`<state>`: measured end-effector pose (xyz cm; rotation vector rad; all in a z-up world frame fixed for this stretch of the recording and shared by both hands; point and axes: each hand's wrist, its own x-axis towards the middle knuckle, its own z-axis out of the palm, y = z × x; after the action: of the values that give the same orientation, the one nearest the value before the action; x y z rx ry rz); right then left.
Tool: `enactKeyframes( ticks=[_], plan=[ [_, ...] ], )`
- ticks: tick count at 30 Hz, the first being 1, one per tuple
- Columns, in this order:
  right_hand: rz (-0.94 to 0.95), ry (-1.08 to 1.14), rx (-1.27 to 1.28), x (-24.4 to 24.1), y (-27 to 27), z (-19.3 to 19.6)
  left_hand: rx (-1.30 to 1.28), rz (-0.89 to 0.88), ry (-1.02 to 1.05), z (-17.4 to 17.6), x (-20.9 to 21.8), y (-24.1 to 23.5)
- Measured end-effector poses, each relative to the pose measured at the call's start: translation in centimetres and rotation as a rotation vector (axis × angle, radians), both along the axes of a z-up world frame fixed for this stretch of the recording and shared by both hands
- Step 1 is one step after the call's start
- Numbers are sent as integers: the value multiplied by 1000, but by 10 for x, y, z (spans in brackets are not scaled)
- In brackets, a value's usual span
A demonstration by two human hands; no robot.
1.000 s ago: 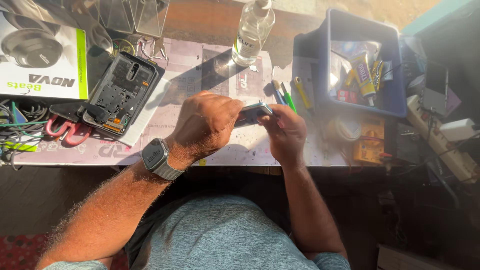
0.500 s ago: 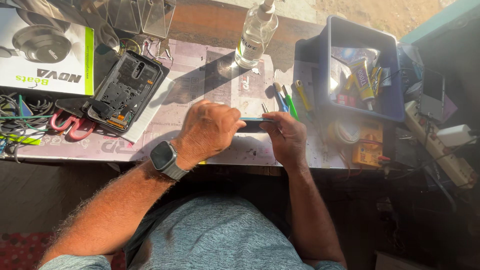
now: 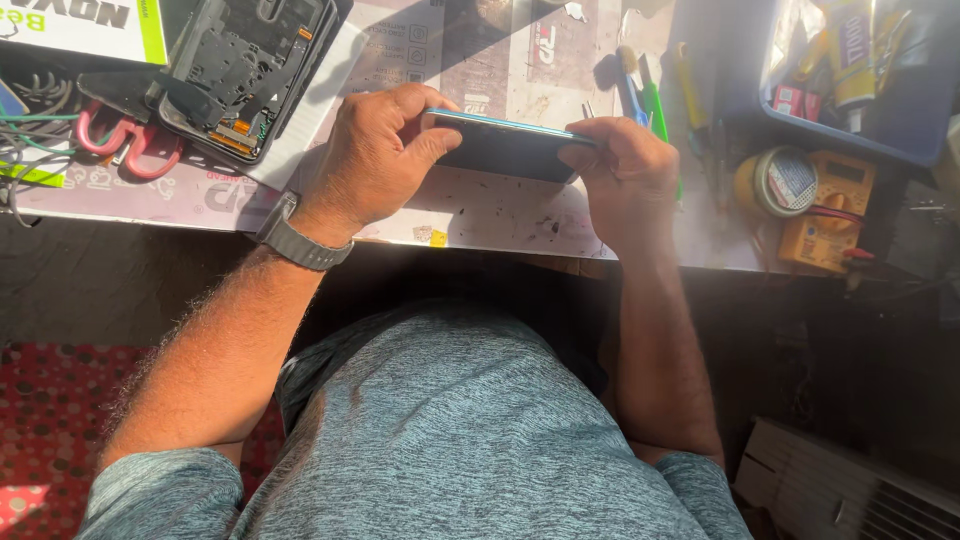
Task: The person uses a screwdriver and tweezers to remove screws and small components from a disassembled smartphone, then reassembles the device by aligning and snapping the back cover into place.
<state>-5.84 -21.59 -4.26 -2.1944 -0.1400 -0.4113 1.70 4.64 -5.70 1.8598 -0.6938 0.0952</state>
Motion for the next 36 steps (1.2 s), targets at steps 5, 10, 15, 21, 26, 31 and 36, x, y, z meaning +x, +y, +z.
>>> enactKeyframes(
  ticks=[5, 10, 15, 21, 26, 31, 36],
  plan=[
    [5, 27, 90, 1, -7, -13, 40, 11, 87, -12, 3, 2],
    [9, 120, 554, 5, -8, -22, -134, -85, 171, -9, 7, 1],
    [81, 311, 1202, 6, 15, -14, -649, -376, 382, 10, 1, -2],
    [204, 532, 1075, -2, 49, -7, -1052, -265, 617, -4, 13, -24],
    [214, 276, 512, -11, 66, -14, -946, 69, 527, -24, 17, -40],
    [214, -180, -88, -14, 88, -16, -807, 350, 697, -17, 17, -52],
    [280, -335, -141, -11, 92, -10, -890, 190, 650, -11, 10, -45]
  ],
)
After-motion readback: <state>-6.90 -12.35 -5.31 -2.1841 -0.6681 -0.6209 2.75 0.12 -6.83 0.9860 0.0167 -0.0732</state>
